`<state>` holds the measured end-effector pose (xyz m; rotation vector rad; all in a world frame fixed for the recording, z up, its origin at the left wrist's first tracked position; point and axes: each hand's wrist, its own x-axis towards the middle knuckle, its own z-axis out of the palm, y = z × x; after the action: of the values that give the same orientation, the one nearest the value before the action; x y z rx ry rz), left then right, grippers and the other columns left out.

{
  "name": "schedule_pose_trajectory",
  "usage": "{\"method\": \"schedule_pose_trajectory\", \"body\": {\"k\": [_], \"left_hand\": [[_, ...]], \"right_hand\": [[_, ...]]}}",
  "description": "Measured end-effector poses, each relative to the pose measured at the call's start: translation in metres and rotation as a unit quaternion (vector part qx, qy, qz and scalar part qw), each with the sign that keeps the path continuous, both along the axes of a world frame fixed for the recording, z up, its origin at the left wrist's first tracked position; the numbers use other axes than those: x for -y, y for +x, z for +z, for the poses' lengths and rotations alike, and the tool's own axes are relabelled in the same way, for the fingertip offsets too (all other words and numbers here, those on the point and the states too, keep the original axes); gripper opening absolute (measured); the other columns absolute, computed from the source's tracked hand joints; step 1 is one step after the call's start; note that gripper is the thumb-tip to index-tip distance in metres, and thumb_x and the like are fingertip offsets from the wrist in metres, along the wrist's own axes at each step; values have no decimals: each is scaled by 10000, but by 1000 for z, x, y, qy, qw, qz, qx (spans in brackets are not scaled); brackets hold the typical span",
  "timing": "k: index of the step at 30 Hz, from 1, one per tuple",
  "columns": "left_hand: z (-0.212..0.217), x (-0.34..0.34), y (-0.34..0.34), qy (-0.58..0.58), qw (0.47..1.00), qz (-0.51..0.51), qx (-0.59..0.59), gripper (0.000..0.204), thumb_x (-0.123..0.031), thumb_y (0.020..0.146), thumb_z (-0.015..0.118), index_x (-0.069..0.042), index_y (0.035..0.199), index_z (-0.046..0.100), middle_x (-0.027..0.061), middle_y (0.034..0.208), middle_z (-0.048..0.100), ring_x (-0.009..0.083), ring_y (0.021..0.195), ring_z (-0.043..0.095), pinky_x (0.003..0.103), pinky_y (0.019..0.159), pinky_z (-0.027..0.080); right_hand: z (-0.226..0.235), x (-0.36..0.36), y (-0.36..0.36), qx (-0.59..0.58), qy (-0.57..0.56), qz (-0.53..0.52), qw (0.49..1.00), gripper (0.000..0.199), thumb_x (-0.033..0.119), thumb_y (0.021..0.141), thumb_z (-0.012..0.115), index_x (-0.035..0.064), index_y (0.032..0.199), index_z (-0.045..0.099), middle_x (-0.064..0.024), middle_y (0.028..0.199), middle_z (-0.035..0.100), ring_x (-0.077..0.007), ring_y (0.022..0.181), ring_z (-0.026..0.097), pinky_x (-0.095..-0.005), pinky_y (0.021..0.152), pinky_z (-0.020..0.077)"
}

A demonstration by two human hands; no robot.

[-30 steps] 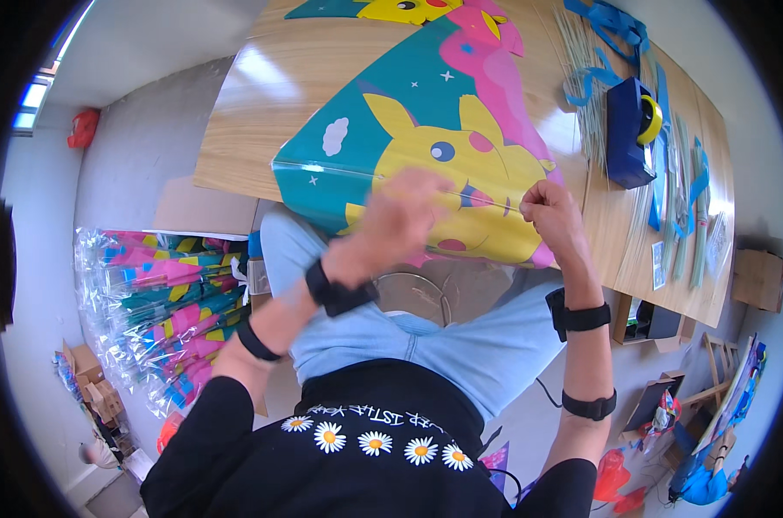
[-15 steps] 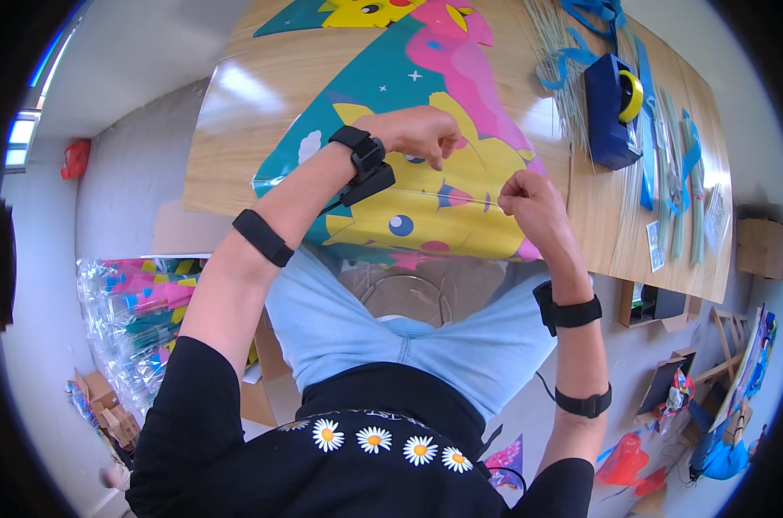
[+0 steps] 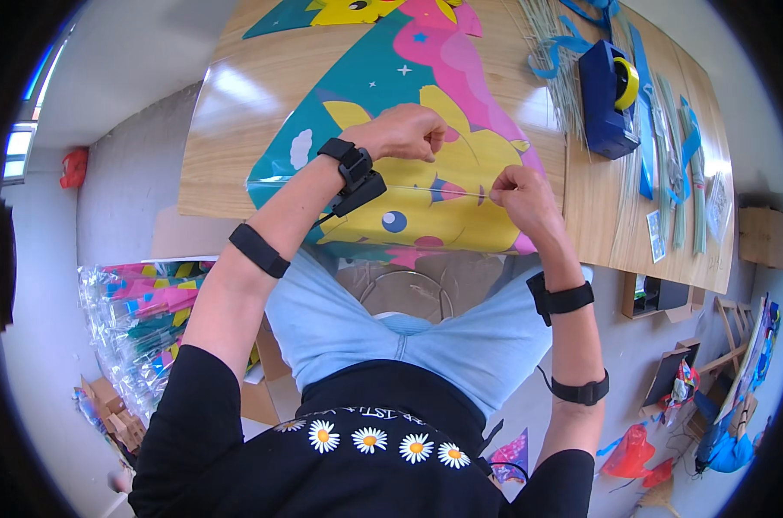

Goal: Assembling a kite by attaching support sticks to a plastic kite sail using tape.

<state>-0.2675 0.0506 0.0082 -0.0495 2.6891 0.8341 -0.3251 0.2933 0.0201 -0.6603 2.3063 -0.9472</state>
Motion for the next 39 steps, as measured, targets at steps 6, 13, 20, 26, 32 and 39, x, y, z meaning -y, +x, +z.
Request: {"method": "schedule_pose_trajectory", "body": {"k": [6, 13, 20, 26, 32, 39], "left_hand": [[5, 38, 47, 117, 975, 119, -148, 150, -90, 775, 692, -13, 901, 668, 120, 845, 691, 256, 796, 659, 343, 706, 510], [-5, 112, 191, 33, 893, 389, -223, 99, -35, 806, 674, 11, 889, 647, 71, 777, 670, 135, 719, 625, 284, 675, 500], [-36, 129, 255, 18, 848, 471, -241, 85, -29, 771, 690, -10, 845, 654, 107, 744, 669, 181, 688, 645, 308, 644, 506], [-40, 131, 256, 63, 835, 503, -216, 93, 5, 775, 708, 0, 859, 667, 40, 745, 675, 95, 697, 629, 246, 663, 513], [-46, 133, 255, 22, 840, 504, -199, 95, -15, 780, 707, -6, 867, 670, 46, 741, 669, 108, 690, 631, 253, 663, 517], [-48, 132, 254, -14, 843, 502, -192, 131, -82, 746, 748, -49, 843, 668, 77, 777, 675, 199, 709, 645, 328, 677, 515]], "right_hand": [[-9, -7, -5, 9, -14, 1, 1000, 60, 25, 740, 673, -10, 777, 643, -77, 682, 616, -154, 673, 581, -308, 609, 453], [1, -6, -3, 78, -12, -13, 997, 39, 20, 763, 661, 14, 781, 626, -17, 670, 599, -89, 631, 546, -250, 561, 408], [8, -2, 0, 102, -13, -14, 995, 39, -2, 775, 636, 18, 773, 603, -10, 638, 571, -64, 563, 498, -231, 497, 358], [18, -5, 6, 122, -25, -26, 992, 37, -7, 796, 618, 21, 799, 594, 8, 640, 553, -49, 555, 470, -219, 489, 332], [26, -5, 12, 115, -47, -19, 992, 33, 4, 805, 619, 23, 810, 592, 18, 646, 543, -45, 561, 459, -219, 498, 332], [12, -8, 6, 100, -31, -30, 994, 12, 14, 794, 621, 17, 786, 612, 6, 642, 560, -52, 561, 479, -222, 499, 354]]}}
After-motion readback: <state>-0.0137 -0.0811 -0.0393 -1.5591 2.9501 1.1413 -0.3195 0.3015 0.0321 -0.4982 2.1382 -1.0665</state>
